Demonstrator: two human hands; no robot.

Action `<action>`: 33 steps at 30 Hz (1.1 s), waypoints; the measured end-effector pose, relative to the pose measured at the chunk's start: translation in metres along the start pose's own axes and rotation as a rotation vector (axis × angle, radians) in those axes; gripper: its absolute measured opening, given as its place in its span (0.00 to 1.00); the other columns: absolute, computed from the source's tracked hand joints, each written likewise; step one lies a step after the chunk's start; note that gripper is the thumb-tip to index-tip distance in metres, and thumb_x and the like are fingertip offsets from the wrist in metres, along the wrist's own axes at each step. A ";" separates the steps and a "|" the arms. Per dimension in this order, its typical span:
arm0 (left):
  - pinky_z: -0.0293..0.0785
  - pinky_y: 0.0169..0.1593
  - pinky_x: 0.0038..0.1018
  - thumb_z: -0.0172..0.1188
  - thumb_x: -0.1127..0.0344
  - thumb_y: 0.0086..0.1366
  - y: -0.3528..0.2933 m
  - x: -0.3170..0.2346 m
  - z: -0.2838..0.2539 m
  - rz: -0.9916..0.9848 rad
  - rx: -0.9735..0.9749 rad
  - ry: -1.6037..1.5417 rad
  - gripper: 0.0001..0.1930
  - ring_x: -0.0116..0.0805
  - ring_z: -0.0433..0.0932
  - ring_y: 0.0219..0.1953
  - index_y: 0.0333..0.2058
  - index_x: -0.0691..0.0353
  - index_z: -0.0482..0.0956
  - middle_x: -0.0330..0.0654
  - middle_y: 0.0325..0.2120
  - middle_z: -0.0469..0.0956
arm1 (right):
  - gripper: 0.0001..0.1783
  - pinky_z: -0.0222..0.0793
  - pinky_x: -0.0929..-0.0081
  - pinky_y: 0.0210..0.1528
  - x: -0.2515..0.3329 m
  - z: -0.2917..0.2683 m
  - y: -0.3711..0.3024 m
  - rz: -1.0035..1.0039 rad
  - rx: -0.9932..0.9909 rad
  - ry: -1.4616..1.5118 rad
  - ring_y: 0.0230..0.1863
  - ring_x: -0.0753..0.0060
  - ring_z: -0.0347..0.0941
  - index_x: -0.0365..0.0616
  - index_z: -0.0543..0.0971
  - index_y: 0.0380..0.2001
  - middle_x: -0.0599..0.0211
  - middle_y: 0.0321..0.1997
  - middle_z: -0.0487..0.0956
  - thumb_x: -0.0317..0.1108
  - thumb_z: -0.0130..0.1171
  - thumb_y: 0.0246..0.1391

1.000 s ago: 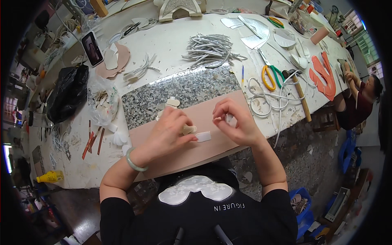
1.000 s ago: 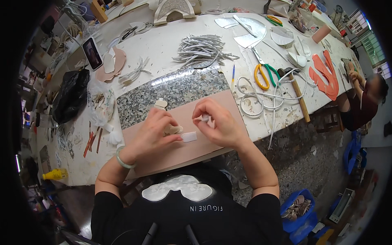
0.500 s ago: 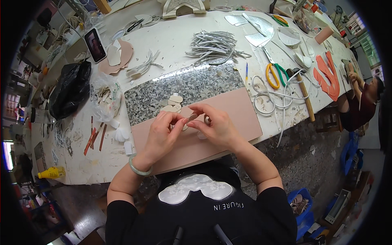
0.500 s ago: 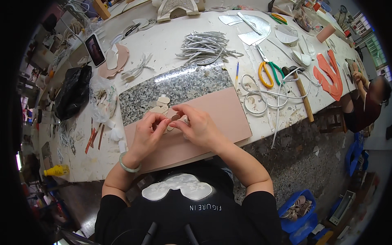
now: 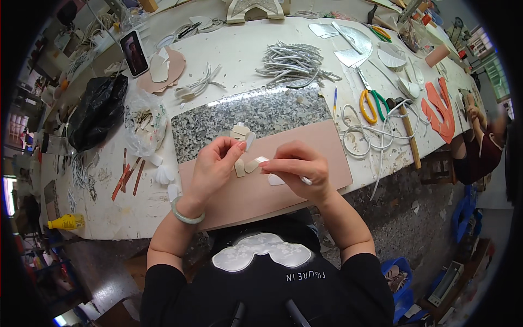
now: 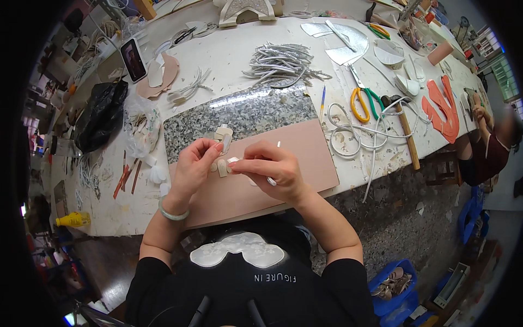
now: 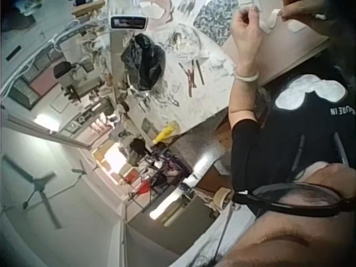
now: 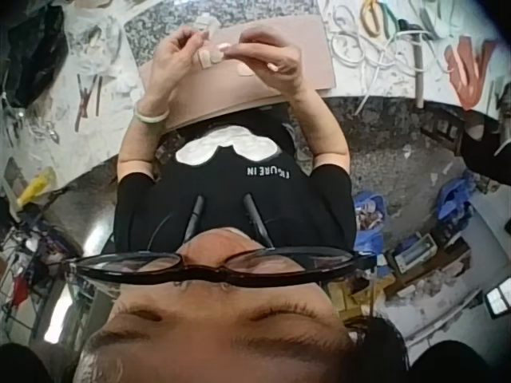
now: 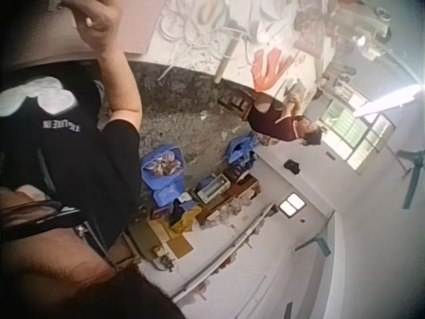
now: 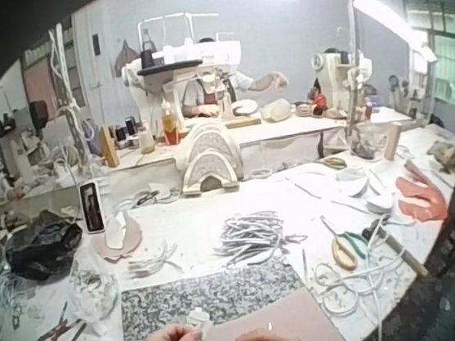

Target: The person assembles small decorative items by hand at a cluttered workbench. They repeatedly pick up small white foam pieces and silver glittery strips, wrap the strips around the foam pieces, and place the finished units on the table. The process is repetitive and one-at-a-time, with no tools used.

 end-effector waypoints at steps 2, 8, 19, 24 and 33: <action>0.64 0.29 0.15 0.58 0.64 0.67 0.002 0.003 0.000 0.006 0.031 0.045 0.11 0.15 0.69 0.26 0.36 0.67 0.79 0.30 0.24 0.75 | 0.18 0.68 0.78 0.22 0.007 -0.006 -0.001 -0.066 -0.015 -0.007 0.24 0.74 0.72 0.44 0.84 0.35 0.68 0.31 0.77 0.16 0.65 0.37; 0.61 0.22 0.14 0.57 0.64 0.67 -0.029 -0.019 0.023 -0.226 0.251 -0.231 0.11 0.15 0.66 0.19 0.40 0.67 0.81 0.30 0.19 0.71 | 0.18 0.69 0.78 0.23 0.020 -0.003 -0.005 -0.260 0.025 -0.190 0.22 0.70 0.72 0.42 0.82 0.36 0.65 0.35 0.80 0.19 0.64 0.36; 0.67 0.22 0.15 0.55 0.68 0.67 -0.044 -0.029 0.023 -0.072 0.177 -0.119 0.11 0.17 0.71 0.20 0.42 0.68 0.80 0.37 0.28 0.80 | 0.15 0.70 0.76 0.24 0.025 0.014 0.005 -0.185 0.099 -0.380 0.25 0.71 0.73 0.43 0.80 0.34 0.68 0.35 0.79 0.26 0.66 0.38; 0.68 0.22 0.18 0.53 0.71 0.66 -0.046 -0.046 0.024 0.101 0.154 0.166 0.10 0.19 0.72 0.20 0.40 0.70 0.80 0.39 0.26 0.79 | 0.11 0.70 0.72 0.25 0.031 0.023 0.013 -0.165 0.249 -0.492 0.26 0.70 0.72 0.42 0.79 0.30 0.71 0.27 0.75 0.27 0.64 0.38; 0.67 0.21 0.17 0.53 0.73 0.65 -0.040 -0.028 0.015 -0.090 0.121 -0.206 0.08 0.18 0.71 0.19 0.38 0.71 0.79 0.38 0.25 0.78 | 0.05 0.67 0.78 0.26 -0.029 -0.001 -0.011 0.481 0.055 0.436 0.25 0.76 0.72 0.37 0.81 0.28 0.63 0.27 0.79 0.25 0.55 0.52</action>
Point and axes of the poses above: each hand's wrist, its own y-axis towards the middle knuckle, its own z-axis out of the palm, x = y × z, the point moved 10 cm from there along y, towards the middle knuckle
